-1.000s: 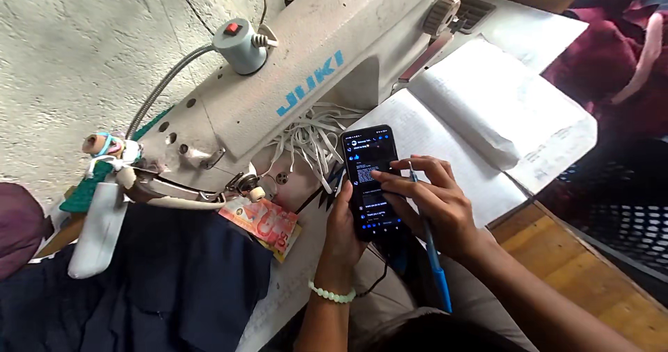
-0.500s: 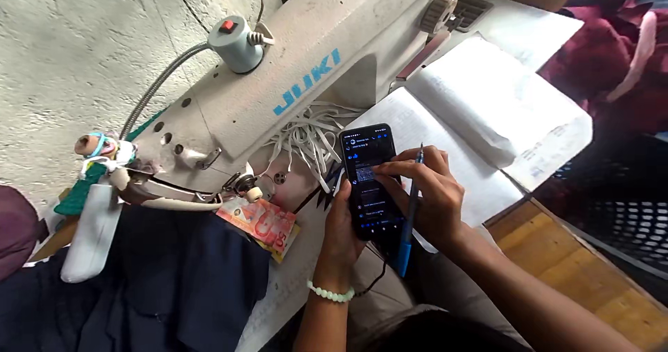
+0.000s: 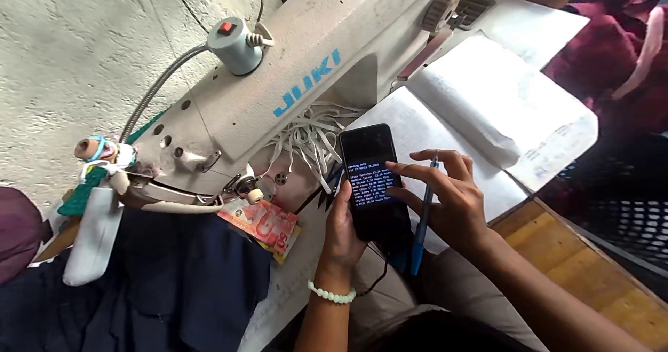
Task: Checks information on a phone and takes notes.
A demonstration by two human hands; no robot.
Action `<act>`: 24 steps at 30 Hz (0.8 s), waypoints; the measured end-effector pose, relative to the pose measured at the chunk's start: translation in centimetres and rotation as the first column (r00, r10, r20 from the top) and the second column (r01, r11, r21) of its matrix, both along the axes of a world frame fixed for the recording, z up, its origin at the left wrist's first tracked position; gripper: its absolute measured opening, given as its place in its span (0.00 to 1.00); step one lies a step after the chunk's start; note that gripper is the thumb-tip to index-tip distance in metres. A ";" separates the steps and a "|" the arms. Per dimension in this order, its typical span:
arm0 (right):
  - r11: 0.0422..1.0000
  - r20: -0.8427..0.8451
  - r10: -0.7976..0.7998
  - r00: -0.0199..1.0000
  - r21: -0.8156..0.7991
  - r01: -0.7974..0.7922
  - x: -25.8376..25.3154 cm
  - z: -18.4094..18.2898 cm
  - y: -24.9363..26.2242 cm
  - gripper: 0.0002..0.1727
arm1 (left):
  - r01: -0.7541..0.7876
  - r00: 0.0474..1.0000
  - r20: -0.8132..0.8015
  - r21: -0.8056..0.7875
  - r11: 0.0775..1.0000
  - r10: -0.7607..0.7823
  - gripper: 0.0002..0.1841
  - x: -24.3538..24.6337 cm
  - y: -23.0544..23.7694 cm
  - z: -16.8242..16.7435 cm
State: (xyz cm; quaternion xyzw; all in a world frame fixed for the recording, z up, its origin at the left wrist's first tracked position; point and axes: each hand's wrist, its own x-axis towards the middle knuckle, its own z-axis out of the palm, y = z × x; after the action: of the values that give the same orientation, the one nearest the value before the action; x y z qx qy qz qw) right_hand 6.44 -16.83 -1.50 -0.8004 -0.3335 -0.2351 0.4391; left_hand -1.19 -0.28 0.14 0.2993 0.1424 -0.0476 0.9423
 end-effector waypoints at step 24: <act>0.975 0.043 0.222 0.974 0.010 -0.223 -1.1 0.1 0.2 0.10 | -0.039 0.999 -0.004 0.035 0.999 0.039 0.27 0.1 -0.3 0.4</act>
State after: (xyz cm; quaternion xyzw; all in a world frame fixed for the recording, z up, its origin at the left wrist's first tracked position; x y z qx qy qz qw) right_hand 5.39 -16.64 -1.43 -0.7497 -0.4283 -0.2034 0.4617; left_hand -1.12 -0.57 0.51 0.3127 0.1511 -0.0277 0.9374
